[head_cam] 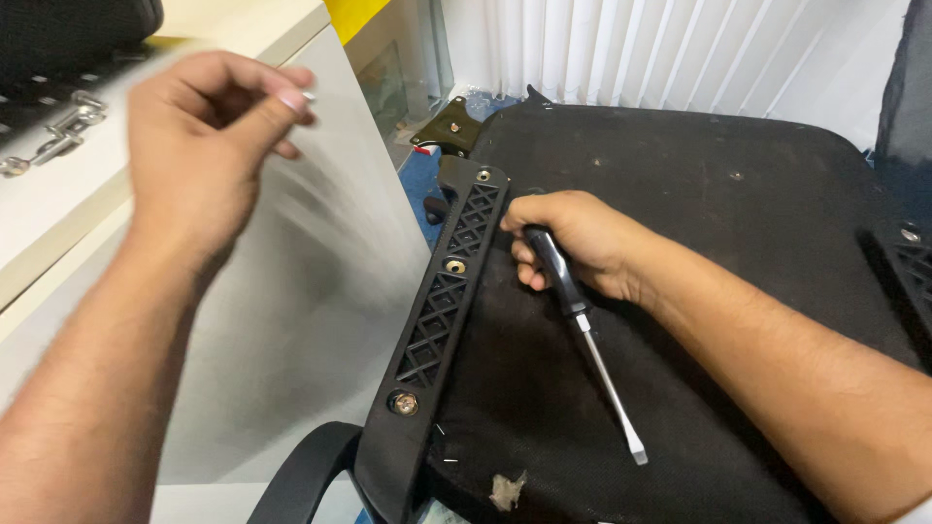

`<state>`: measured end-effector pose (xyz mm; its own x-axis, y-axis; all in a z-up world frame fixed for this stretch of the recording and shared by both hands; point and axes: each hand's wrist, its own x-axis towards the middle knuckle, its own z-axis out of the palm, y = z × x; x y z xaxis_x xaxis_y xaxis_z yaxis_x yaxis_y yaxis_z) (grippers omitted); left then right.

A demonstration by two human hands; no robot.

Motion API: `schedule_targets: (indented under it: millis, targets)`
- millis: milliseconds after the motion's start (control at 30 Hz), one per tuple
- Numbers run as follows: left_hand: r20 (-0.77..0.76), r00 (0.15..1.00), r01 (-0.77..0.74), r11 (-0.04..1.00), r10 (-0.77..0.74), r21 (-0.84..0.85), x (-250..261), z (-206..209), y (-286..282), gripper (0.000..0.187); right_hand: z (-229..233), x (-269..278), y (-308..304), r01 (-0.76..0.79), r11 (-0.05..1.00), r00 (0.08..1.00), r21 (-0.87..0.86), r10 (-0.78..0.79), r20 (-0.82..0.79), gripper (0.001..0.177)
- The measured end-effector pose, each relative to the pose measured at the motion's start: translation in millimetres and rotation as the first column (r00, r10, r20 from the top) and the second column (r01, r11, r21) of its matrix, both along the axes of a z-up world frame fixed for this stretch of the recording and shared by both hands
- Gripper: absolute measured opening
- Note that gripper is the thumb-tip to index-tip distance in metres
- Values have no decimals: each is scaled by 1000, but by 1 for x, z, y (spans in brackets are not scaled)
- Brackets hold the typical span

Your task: The person uses a screwdriver to attach a black plastic bracket to the underside of a chair seat. They align the bracket, insert screws, and tighten them in sequence. The person repeats this process for a second bracket on the opposite side of the seat.

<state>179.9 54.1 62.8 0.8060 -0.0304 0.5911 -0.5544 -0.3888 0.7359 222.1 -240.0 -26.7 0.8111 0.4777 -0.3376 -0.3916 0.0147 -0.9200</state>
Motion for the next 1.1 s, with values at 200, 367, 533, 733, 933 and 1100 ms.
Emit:
schedule_targets:
  millis: [200,367,533,733,933,1100]
  targets:
    - [-524,840,37,978,-142,-205,17,-38,-58,16,15,12,-5,7,993,973,-115,20,229,35]
    - [-645,737,74,973,-202,-220,41,-44,-75,21,37,18,8,-30,973,863,-228,140,485,27]
    - [-696,666,50,947,-268,-317,52,-54,-76,19,44,23,13,40,957,828,-288,129,545,17]
    - [-716,625,94,941,-310,-326,57,-66,-78,21,38,30,12,17,960,820,-278,145,553,13]
    - [-709,677,34,970,-198,-239,61,-73,-62,21,28,38,10,-7,947,849,-322,176,499,15]
    - [-793,607,-49,994,-46,-95,61,-89,-41,48,22,47,3,-47,921,894,-387,211,396,14]
